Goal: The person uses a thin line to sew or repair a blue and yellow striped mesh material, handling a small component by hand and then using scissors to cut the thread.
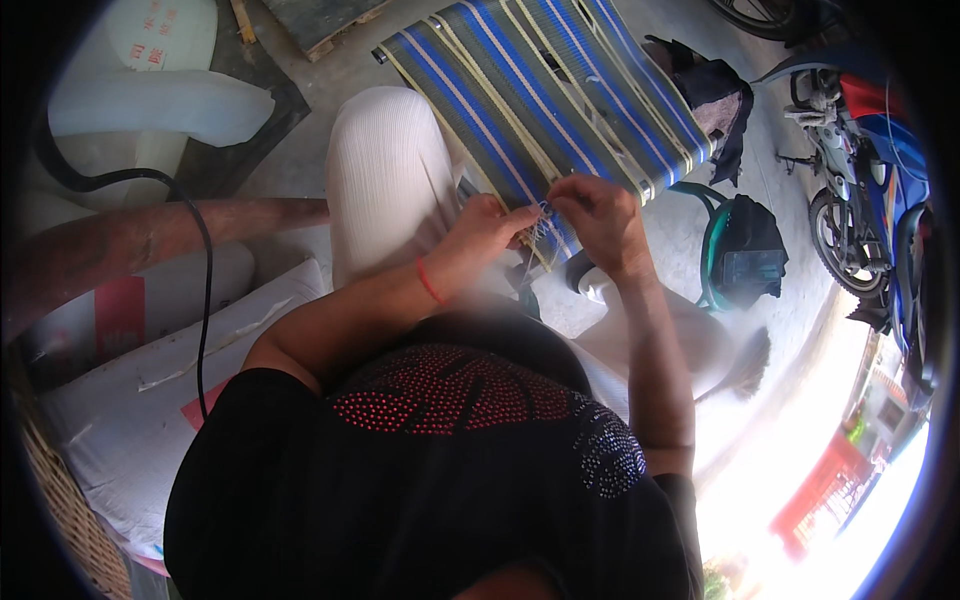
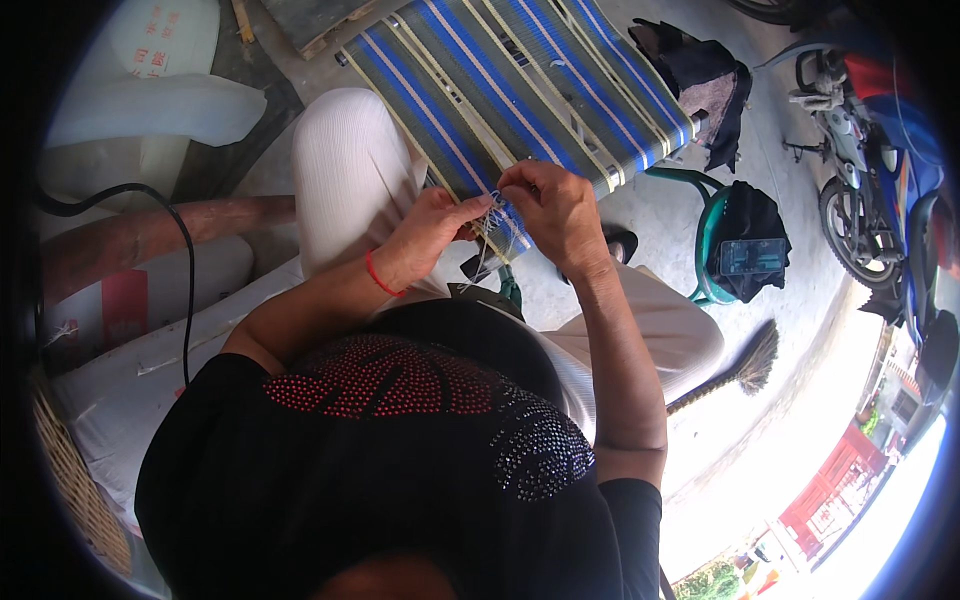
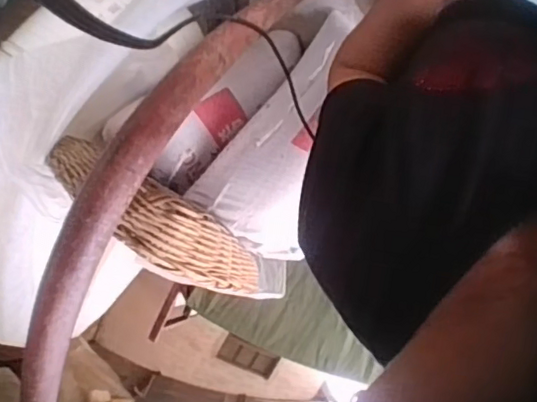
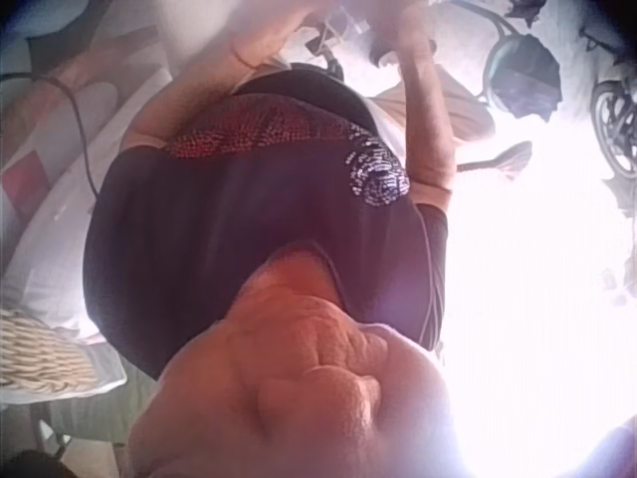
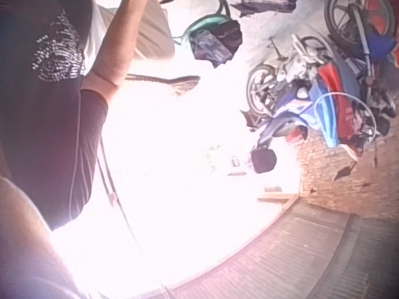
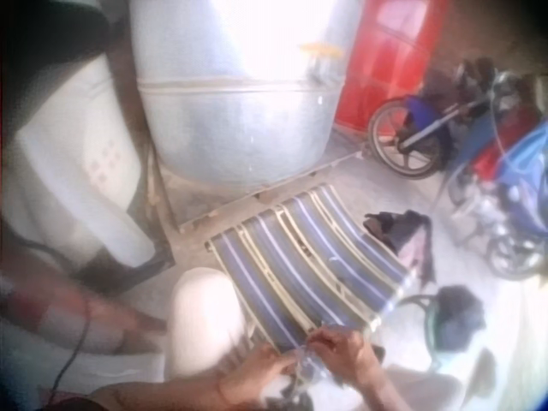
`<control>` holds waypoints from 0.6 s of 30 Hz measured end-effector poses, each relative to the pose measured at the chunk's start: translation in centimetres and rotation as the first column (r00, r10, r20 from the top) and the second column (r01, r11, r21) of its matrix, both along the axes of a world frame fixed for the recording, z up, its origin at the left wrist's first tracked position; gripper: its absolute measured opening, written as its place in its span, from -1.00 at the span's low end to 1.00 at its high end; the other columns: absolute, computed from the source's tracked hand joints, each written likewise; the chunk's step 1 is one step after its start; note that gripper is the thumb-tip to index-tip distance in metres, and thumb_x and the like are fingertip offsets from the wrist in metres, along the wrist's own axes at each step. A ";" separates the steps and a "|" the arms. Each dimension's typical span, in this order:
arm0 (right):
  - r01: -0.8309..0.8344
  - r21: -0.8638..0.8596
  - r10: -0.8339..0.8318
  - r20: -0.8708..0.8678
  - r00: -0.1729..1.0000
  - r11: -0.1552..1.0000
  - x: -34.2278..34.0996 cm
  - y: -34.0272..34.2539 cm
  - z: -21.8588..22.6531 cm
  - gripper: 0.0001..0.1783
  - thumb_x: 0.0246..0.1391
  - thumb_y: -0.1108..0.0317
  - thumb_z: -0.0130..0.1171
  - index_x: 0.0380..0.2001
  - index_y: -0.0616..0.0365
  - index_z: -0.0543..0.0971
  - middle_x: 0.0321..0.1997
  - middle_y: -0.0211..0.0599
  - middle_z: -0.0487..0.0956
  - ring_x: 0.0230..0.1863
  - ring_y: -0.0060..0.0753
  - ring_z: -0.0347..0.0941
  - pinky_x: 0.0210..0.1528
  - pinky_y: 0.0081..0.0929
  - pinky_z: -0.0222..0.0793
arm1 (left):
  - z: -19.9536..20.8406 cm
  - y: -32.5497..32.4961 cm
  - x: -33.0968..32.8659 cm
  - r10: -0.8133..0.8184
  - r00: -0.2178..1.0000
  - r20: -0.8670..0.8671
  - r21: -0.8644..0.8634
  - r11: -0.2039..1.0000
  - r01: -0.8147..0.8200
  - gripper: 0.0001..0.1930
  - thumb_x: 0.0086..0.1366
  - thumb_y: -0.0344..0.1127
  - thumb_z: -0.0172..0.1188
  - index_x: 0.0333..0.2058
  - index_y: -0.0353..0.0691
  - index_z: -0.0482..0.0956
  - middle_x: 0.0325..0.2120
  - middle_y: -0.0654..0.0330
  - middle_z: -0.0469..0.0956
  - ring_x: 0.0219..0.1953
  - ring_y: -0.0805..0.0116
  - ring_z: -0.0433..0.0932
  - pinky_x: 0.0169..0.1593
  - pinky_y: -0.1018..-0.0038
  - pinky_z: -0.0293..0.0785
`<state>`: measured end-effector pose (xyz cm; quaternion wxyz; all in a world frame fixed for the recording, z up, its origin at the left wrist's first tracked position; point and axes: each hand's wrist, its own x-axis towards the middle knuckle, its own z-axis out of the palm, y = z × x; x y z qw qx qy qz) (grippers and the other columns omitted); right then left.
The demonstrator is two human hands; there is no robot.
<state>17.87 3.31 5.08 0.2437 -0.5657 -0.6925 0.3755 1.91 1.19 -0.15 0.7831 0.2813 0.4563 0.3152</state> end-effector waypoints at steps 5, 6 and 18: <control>0.162 0.037 -0.166 0.154 0.974 0.986 -1.7 -2.7 1.4 -0.83 -0.16 0.32 0.16 -0.54 0.22 0.50 -0.56 -0.19 0.50 -0.56 -0.25 0.44 -0.47 -0.46 0.32 | -0.2 0.1 -0.3 0.080 0.965 0.250 -0.100 0.993 -0.057 -0.66 0.22 -0.03 -0.08 -0.28 -0.17 0.47 -0.44 0.32 0.51 -0.44 0.57 0.43 -0.35 0.61 0.33; 0.210 0.026 -0.210 0.223 0.952 0.977 -2.1 -3.3 1.7 -0.81 -0.17 0.30 0.17 -0.57 0.22 0.48 -0.57 -0.18 0.49 -0.55 -0.20 0.43 -0.47 -0.43 0.33 | 0.2 0.1 -0.2 0.151 0.935 0.322 -0.151 0.983 -0.106 -0.61 0.24 0.03 -0.15 -0.24 -0.17 0.44 -0.40 0.30 0.50 -0.42 0.54 0.44 -0.34 0.58 0.34; 0.257 -0.481 -0.376 -0.169 0.911 0.838 -0.1 -1.6 1.8 -0.91 -0.10 0.45 0.01 -0.53 0.25 0.47 -0.67 -0.34 0.46 -0.64 -0.72 0.31 -0.56 -0.69 0.24 | -0.2 0.4 -0.8 -0.039 0.975 0.218 -0.055 0.997 0.052 -0.73 0.21 -0.12 -0.01 -0.31 -0.18 0.50 -0.45 0.33 0.51 -0.40 0.58 0.44 -0.31 0.62 0.36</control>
